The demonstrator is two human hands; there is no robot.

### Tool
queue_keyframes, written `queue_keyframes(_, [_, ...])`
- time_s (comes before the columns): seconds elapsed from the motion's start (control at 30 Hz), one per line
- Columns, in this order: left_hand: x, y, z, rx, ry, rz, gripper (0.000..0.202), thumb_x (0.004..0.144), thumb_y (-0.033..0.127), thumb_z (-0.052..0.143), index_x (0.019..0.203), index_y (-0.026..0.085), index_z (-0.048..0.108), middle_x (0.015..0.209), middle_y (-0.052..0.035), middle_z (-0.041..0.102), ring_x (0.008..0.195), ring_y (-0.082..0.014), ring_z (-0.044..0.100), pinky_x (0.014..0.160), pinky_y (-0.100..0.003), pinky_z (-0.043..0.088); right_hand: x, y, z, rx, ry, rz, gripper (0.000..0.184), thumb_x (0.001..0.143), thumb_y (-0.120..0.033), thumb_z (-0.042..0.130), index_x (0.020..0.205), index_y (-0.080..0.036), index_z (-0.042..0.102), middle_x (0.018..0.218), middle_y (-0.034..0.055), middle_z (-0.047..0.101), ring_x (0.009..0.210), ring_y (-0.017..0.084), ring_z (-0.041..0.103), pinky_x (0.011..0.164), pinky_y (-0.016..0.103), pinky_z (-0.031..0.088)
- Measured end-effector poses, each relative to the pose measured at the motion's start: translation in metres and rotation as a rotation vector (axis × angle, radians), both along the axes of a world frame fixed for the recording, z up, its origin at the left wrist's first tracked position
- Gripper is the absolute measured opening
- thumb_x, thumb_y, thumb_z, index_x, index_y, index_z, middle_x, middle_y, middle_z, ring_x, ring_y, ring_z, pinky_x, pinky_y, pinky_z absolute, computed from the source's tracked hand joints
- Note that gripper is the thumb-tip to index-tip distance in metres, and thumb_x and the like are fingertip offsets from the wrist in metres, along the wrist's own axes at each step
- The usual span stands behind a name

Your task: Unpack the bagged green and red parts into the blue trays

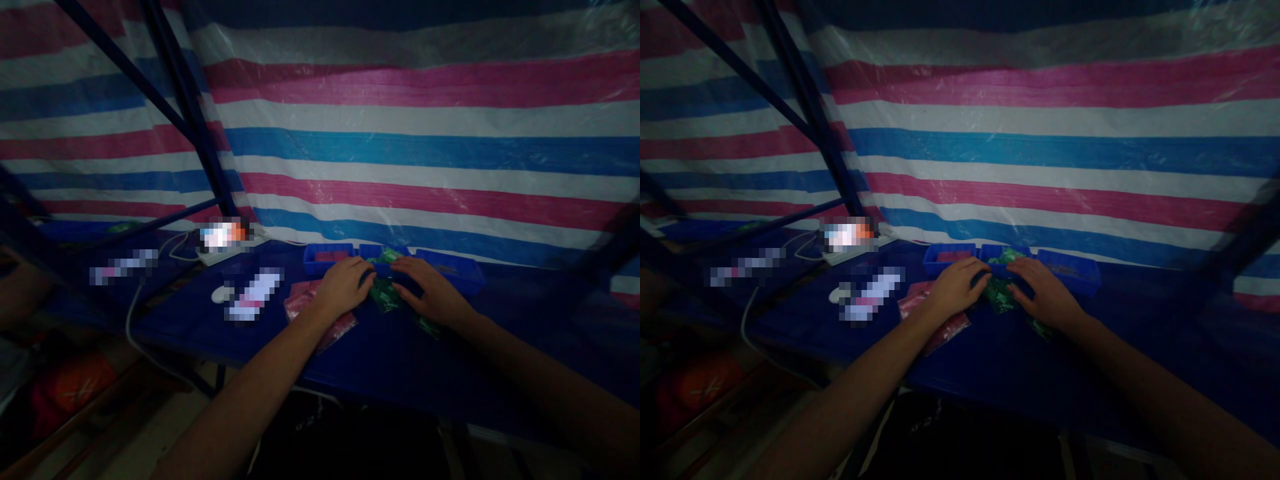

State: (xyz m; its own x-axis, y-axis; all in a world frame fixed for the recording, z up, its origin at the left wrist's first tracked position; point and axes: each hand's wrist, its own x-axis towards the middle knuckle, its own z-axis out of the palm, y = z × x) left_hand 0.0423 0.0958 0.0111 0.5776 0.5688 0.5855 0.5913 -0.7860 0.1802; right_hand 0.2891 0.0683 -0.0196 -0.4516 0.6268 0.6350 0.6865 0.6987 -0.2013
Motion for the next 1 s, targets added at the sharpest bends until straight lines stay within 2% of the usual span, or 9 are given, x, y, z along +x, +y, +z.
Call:
queue_keyframes(0.1, [-0.014, 0.002, 0.017, 0.035, 0.049, 0.082, 0.027, 0.100, 0.033, 0.049, 0.104, 0.016, 0.070, 0.100, -0.0104, 0.069, 0.095, -0.0226, 0.064, 0.087, -0.036, 0.049, -0.007, -0.009, 0.005, -0.031, -0.039, 0.084, 0.046, 0.095, -0.035, 0.060, 0.140, -0.026, 0.053, 0.138, 0.0100, 0.061, 0.138, 0.029, 0.049, 0.117, 0.054, 0.039])
queue_keyframes(0.17, [-0.028, 0.003, 0.031, -0.023, 0.093, 0.158, 0.031, 0.099, 0.039, 0.048, 0.097, 0.017, 0.070, 0.094, -0.0090, 0.070, 0.084, -0.0206, 0.064, 0.078, -0.033, 0.048, -0.009, -0.013, 0.006, -0.040, -0.043, 0.092, 0.045, 0.096, -0.035, 0.059, 0.140, -0.025, 0.054, 0.138, 0.0103, 0.062, 0.137, 0.029, 0.050, 0.117, 0.054, 0.039])
queue_keyframes(0.33, [-0.061, 0.002, 0.056, -0.418, 0.293, 0.148, 0.045, 0.080, 0.062, 0.067, 0.094, 0.020, 0.072, 0.086, -0.0056, 0.073, 0.074, -0.0198, 0.063, 0.067, -0.029, 0.043, -0.007, -0.015, 0.007, -0.047, -0.031, 0.041, 0.043, 0.097, -0.035, 0.057, 0.139, -0.024, 0.054, 0.135, 0.0111, 0.063, 0.131, 0.029, 0.054, 0.114, 0.053, 0.042])
queue_keyframes(0.4, [-0.068, 0.001, 0.058, -0.522, 0.409, 0.203, 0.053, 0.067, 0.065, 0.077, 0.097, 0.021, 0.073, 0.088, -0.0062, 0.074, 0.075, -0.0218, 0.064, 0.067, -0.029, 0.043, -0.006, -0.016, 0.007, -0.051, -0.024, 0.044, 0.042, 0.097, -0.035, 0.058, 0.138, -0.025, 0.055, 0.133, 0.0109, 0.064, 0.130, 0.029, 0.055, 0.113, 0.053, 0.043])
queue_keyframes(0.53, [-0.069, -0.004, 0.056, -0.461, 0.426, 0.265, 0.067, 0.054, 0.056, 0.087, 0.109, 0.021, 0.072, 0.111, -0.0102, 0.071, 0.088, -0.0258, 0.065, 0.074, -0.030, 0.045, -0.009, -0.017, 0.008, -0.051, 0.003, 0.051, 0.042, 0.097, -0.035, 0.058, 0.137, -0.026, 0.055, 0.132, 0.0101, 0.064, 0.128, 0.029, 0.056, 0.112, 0.052, 0.045])
queue_keyframes(0.6, [-0.068, -0.005, 0.055, -0.465, 0.423, 0.239, 0.061, 0.056, 0.047, 0.087, 0.109, 0.022, 0.072, 0.111, -0.0090, 0.071, 0.089, -0.0256, 0.065, 0.073, -0.030, 0.044, -0.010, -0.018, 0.008, -0.056, 0.009, 0.050, 0.041, 0.097, -0.035, 0.058, 0.137, -0.026, 0.055, 0.131, 0.0100, 0.064, 0.127, 0.028, 0.056, 0.111, 0.051, 0.045])
queue_keyframes(0.73, [-0.067, -0.002, 0.051, -0.610, 0.397, 0.158, 0.035, 0.068, 0.027, 0.077, 0.103, 0.022, 0.073, 0.090, -0.0045, 0.075, 0.075, -0.0210, 0.066, 0.064, -0.027, 0.043, -0.010, -0.020, 0.010, -0.080, 0.012, 0.046, 0.041, 0.097, -0.035, 0.058, 0.137, -0.025, 0.056, 0.130, 0.0103, 0.064, 0.126, 0.028, 0.057, 0.111, 0.050, 0.046])
queue_keyframes(0.9, [-0.070, 0.010, 0.043, -0.614, 0.312, 0.073, 0.039, 0.068, 0.013, 0.066, 0.105, 0.020, 0.074, 0.085, -0.0054, 0.077, 0.073, -0.0204, 0.068, 0.067, -0.027, 0.046, -0.011, -0.021, 0.010, -0.097, 0.021, 0.041, 0.041, 0.097, -0.036, 0.058, 0.137, -0.026, 0.055, 0.129, 0.0107, 0.064, 0.124, 0.028, 0.058, 0.109, 0.050, 0.046])
queue_keyframes(1.0, [-0.066, 0.014, 0.048, -0.546, 0.239, 0.035, 0.035, 0.069, 0.011, 0.064, 0.102, 0.019, 0.075, 0.084, -0.0055, 0.076, 0.074, -0.0197, 0.068, 0.068, -0.028, 0.047, -0.011, -0.020, 0.010, -0.100, 0.042, 0.037, 0.040, 0.097, -0.036, 0.058, 0.136, -0.027, 0.055, 0.129, 0.0104, 0.065, 0.125, 0.029, 0.058, 0.109, 0.051, 0.046])
